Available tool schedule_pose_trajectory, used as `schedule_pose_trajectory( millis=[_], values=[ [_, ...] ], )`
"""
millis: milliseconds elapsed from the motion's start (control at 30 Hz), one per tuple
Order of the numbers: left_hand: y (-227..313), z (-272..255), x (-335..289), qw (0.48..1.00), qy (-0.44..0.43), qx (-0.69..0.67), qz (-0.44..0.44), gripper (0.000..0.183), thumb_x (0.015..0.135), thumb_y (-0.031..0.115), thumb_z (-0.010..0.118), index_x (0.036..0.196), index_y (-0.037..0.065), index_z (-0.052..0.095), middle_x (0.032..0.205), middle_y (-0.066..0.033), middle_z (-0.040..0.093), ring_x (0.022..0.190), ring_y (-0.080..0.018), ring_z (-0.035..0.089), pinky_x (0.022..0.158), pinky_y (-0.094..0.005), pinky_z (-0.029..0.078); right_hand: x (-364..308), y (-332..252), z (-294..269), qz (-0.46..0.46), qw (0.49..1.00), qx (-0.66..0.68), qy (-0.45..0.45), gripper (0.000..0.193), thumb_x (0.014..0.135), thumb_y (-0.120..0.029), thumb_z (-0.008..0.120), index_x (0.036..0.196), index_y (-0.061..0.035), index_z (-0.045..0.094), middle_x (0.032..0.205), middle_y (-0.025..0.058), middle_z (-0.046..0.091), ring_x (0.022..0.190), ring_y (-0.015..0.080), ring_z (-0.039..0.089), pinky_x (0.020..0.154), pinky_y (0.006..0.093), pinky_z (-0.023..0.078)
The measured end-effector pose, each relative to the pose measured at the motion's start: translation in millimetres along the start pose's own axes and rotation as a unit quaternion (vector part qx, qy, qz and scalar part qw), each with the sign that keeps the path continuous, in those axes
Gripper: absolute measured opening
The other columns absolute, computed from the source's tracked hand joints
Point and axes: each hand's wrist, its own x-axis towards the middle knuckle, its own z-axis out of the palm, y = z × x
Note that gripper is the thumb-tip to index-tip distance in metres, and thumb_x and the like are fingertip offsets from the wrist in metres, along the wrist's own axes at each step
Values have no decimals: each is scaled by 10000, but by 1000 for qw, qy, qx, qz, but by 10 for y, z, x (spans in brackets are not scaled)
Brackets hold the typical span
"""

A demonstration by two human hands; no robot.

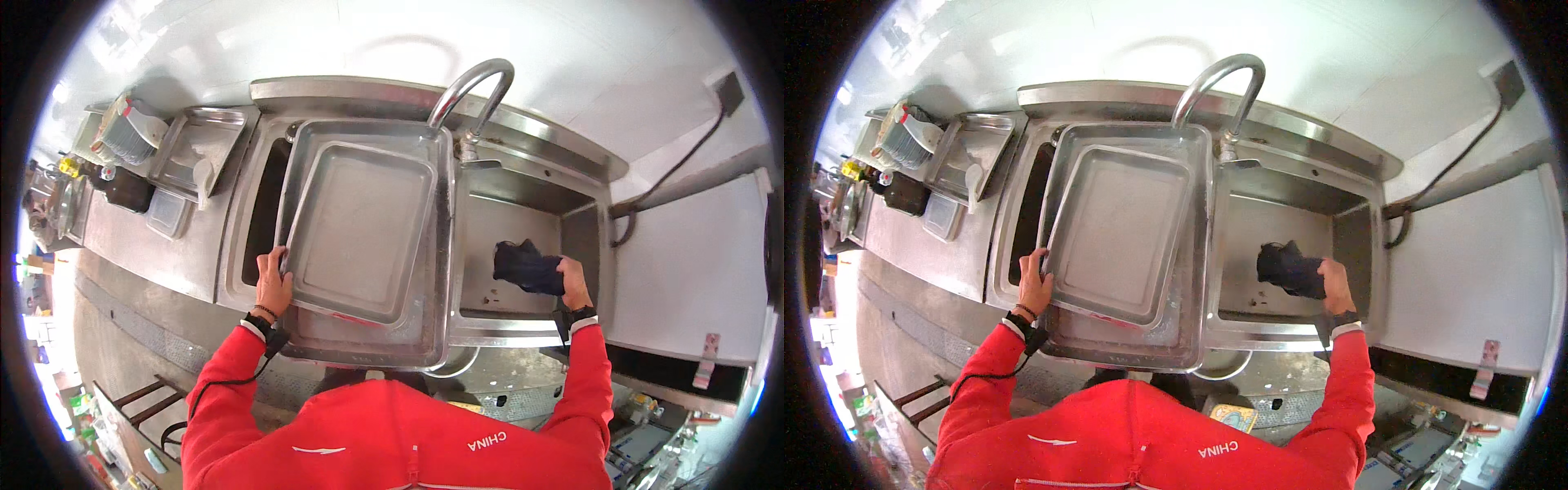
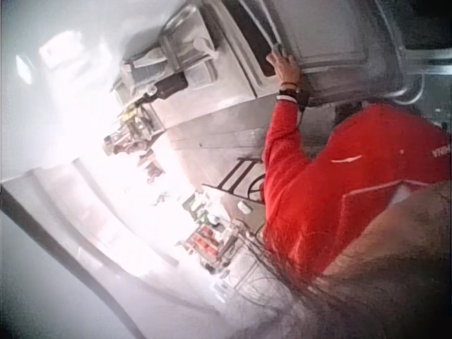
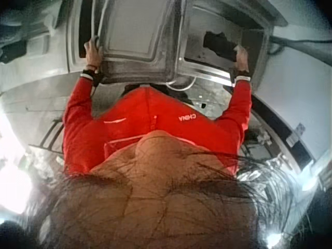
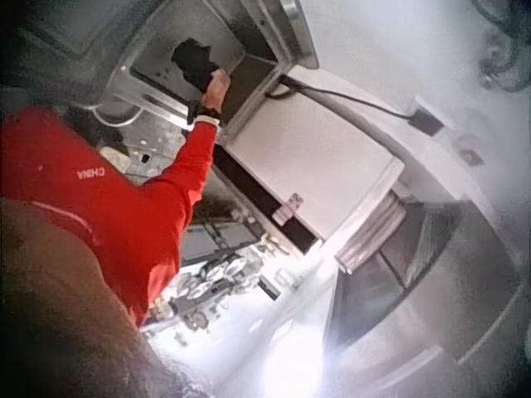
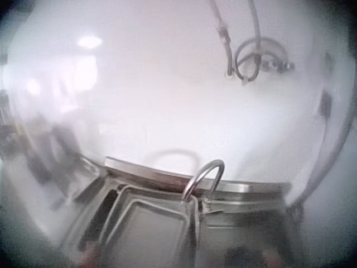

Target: The person wipes a stainless steel sink and countertop with a dark cloth, then scrubs and rinses a metal tray in the sink using a white brush and running water. The tray is wiped dry with the cloth and placed on the counter.

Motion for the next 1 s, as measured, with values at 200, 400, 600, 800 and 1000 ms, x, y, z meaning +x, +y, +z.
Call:
schedule_pose_trajectory(
  millis=[200, 400, 600, 800, 1000],
  values=[
    [-267, 201, 27, 998, -10, -56, -5, 412, 932, 104, 585, 1316, 95, 437, 1151, -227, 558, 1055, -447, 571, 893, -493, 493, -1202, -1532, 232, -88, 937, 326, -89, 362, 884, -228, 533, 1140, 7, 635, 1062, 108, 702, 972, 241, 679, 894, 372, 542],
    [-459, 317, 5, 997, -31, -65, 15, 428, 998, 205, 509, 1406, 137, 401, 1198, -260, 544, 1022, -494, 588, 851, -552, 501, -2012, -2399, 922, -305, 900, 298, -91, 395, 938, -261, 496, 1194, 11, 622, 1161, 122, 692, 1057, 255, 670, 949, 381, 522],
    [-487, 306, 19, 991, -61, -113, 33, 506, 986, 176, 504, 1462, 137, 338, 1178, -292, 526, 1029, -516, 573, 893, -551, 491, -2081, -2240, 2173, -364, 923, 91, -89, 393, 911, -167, 569, 1244, 41, 592, 1196, 117, 670, 1084, 249, 655, 963, 369, 507],
    [-521, 225, 24, 983, -117, -138, 40, 796, 854, 67, 580, 1557, 163, 219, 1198, -299, 528, 1105, -497, 544, 972, -516, 463, -1689, -1412, 3572, -190, 953, -33, -235, 484, 965, -187, 586, 1398, 5, 487, 1223, 106, 627, 1091, 214, 616, 942, 335, 501],
    [-496, 208, 9, 980, -114, -162, 31, 803, 813, 13, 554, 1550, 125, 256, 1251, -312, 552, 1146, -486, 541, 995, -491, 444, -1676, -1121, 4280, -595, 622, -433, -266, 583, 809, -213, 710, 1365, -150, 545, 1244, 136, 555, 1035, 338, 549, 890, 475, 462]
  ],
)
